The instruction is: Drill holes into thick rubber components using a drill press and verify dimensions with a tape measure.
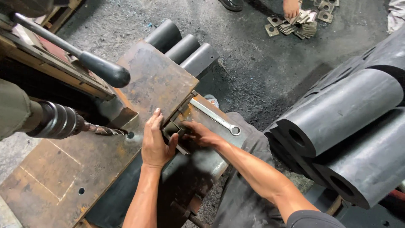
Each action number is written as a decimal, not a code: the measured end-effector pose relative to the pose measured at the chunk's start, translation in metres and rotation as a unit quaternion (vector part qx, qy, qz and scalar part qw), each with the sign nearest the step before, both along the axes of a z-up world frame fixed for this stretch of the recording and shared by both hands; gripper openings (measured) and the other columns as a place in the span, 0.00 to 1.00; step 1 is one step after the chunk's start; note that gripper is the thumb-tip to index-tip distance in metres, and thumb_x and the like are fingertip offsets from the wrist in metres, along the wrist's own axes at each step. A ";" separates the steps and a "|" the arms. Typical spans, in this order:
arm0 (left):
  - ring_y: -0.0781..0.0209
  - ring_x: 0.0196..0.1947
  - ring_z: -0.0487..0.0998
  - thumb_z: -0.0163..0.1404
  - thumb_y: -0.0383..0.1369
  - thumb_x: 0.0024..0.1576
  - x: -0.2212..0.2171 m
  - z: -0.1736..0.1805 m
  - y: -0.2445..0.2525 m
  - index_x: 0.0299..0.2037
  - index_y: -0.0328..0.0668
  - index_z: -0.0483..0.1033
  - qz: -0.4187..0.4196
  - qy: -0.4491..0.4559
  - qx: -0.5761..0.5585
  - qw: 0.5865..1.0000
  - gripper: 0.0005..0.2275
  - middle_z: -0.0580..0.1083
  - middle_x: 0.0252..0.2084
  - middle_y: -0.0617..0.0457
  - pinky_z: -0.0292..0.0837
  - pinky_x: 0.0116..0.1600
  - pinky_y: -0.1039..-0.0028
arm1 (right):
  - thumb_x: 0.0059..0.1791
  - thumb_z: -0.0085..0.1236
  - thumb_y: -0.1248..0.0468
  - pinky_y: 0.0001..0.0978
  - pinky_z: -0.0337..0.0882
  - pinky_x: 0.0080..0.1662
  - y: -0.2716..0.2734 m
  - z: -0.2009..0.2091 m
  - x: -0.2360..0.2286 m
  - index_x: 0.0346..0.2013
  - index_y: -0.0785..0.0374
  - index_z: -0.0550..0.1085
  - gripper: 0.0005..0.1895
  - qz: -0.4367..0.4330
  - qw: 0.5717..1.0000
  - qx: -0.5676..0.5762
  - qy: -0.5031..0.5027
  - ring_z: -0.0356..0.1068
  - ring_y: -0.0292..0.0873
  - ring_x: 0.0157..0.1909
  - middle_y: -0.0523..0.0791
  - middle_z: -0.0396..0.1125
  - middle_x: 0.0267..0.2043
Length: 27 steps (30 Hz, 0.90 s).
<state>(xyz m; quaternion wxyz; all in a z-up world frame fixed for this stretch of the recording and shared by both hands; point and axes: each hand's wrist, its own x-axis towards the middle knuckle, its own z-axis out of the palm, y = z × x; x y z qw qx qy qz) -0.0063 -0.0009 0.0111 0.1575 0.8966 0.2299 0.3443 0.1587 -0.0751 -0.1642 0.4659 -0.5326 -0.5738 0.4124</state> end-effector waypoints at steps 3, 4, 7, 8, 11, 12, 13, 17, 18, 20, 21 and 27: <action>0.33 0.63 0.71 0.53 0.43 0.63 -0.003 -0.007 0.001 0.61 0.28 0.64 0.008 0.004 -0.005 1.000 0.25 0.68 0.64 0.31 0.68 0.67 0.55 | 0.48 0.61 0.67 0.44 0.69 0.56 -0.020 0.016 -0.003 0.63 0.61 0.67 0.28 -0.029 0.998 -0.050 -0.038 0.69 0.58 0.55 0.57 0.69 0.52; 0.33 0.63 0.71 0.52 0.43 0.64 -0.004 -0.010 0.001 0.61 0.28 0.64 0.009 0.005 -0.003 1.000 0.25 0.68 0.64 0.32 0.68 0.68 0.55 | 0.48 0.61 0.67 0.44 0.68 0.57 -0.024 0.021 -0.003 0.63 0.61 0.68 0.28 -0.035 0.998 -0.050 -0.032 0.69 0.59 0.56 0.56 0.69 0.52; 0.34 0.63 0.71 0.53 0.43 0.63 -0.003 -0.007 -0.002 0.61 0.29 0.65 0.015 0.009 -0.002 1.000 0.25 0.68 0.64 0.33 0.69 0.67 0.56 | 0.47 0.62 0.67 0.44 0.69 0.56 -0.028 0.002 -0.008 0.63 0.60 0.68 0.29 -0.070 0.993 -0.083 -0.035 0.69 0.58 0.56 0.57 0.68 0.51; 0.34 0.63 0.71 0.53 0.43 0.63 -0.002 -0.005 -0.002 0.61 0.29 0.65 0.012 0.007 0.002 1.000 0.25 0.68 0.64 0.33 0.69 0.67 0.56 | 0.47 0.62 0.67 0.44 0.69 0.56 -0.030 0.001 -0.008 0.63 0.60 0.68 0.29 -0.074 0.993 -0.079 -0.036 0.69 0.58 0.56 0.57 0.68 0.51; 0.34 0.62 0.71 0.54 0.40 0.61 -0.001 0.002 -0.005 0.59 0.27 0.66 0.000 0.011 0.003 1.000 0.24 0.69 0.63 0.33 0.68 0.65 0.55 | 0.41 0.49 0.72 0.42 0.75 0.53 -0.042 0.002 -0.012 0.61 0.61 0.71 0.31 -0.040 0.991 -0.079 0.097 0.75 0.56 0.51 0.54 0.74 0.48; 0.34 0.61 0.71 0.55 0.37 0.59 -0.001 0.004 -0.006 0.57 0.28 0.68 0.005 0.015 0.000 1.000 0.21 0.69 0.63 0.33 0.68 0.65 0.55 | 0.37 0.50 0.74 0.42 0.72 0.55 -0.050 0.006 -0.014 0.60 0.61 0.70 0.34 -0.057 0.996 -0.061 0.031 0.72 0.57 0.52 0.55 0.72 0.47; 0.35 0.61 0.72 0.55 0.34 0.58 0.001 0.005 -0.008 0.55 0.29 0.70 0.009 0.017 -0.004 1.000 0.19 0.70 0.62 0.33 0.68 0.65 0.56 | 0.34 0.52 0.75 0.42 0.69 0.56 -0.059 0.011 -0.015 0.60 0.62 0.69 0.38 -0.075 0.996 -0.045 -0.036 0.68 0.58 0.53 0.55 0.70 0.47; 0.37 0.64 0.73 0.55 0.31 0.62 0.003 0.007 -0.054 0.54 0.32 0.71 0.074 -0.056 -0.074 0.993 0.14 0.70 0.65 0.33 0.68 0.68 0.58 | 0.41 0.56 0.74 0.44 0.68 0.58 -0.093 0.018 -0.032 0.59 0.62 0.71 0.30 -0.141 0.986 0.014 -0.084 0.68 0.58 0.53 0.54 0.72 0.50; 0.40 0.62 0.74 0.54 0.30 0.61 0.003 0.008 -0.070 0.54 0.32 0.71 0.102 -0.075 -0.092 0.988 0.14 0.71 0.64 0.35 0.69 0.66 0.59 | 0.42 0.58 0.73 0.44 0.68 0.58 -0.100 0.029 -0.032 0.60 0.62 0.71 0.30 -0.146 0.987 -0.012 -0.061 0.68 0.57 0.53 0.53 0.70 0.50; 0.42 0.61 0.74 0.54 0.30 0.60 -0.010 0.009 -0.106 0.54 0.33 0.70 0.127 -0.080 -0.114 0.982 0.14 0.72 0.62 0.37 0.69 0.64 0.61 | 0.43 0.60 0.71 0.43 0.68 0.58 -0.115 0.043 -0.043 0.61 0.62 0.70 0.30 -0.155 0.987 -0.044 -0.027 0.68 0.56 0.54 0.53 0.69 0.49; 0.46 0.55 0.75 0.54 0.29 0.59 -0.015 0.006 -0.123 0.55 0.31 0.70 0.159 -0.094 -0.158 0.970 0.15 0.72 0.58 0.39 0.70 0.59 0.63 | 0.43 0.63 0.69 0.43 0.69 0.57 -0.118 0.046 -0.043 0.59 0.62 0.71 0.28 -0.173 0.984 -0.036 -0.036 0.68 0.55 0.55 0.53 0.70 0.49; 0.52 0.32 0.73 0.57 0.36 0.54 -0.048 -0.028 -0.168 0.46 0.33 0.70 0.261 -0.025 -0.282 0.923 0.16 0.71 0.33 0.46 0.70 0.41 0.65 | 0.45 0.67 0.65 0.42 0.70 0.56 -0.125 0.062 -0.045 0.59 0.61 0.72 0.28 -0.194 0.978 -0.001 -0.071 0.68 0.54 0.55 0.50 0.72 0.51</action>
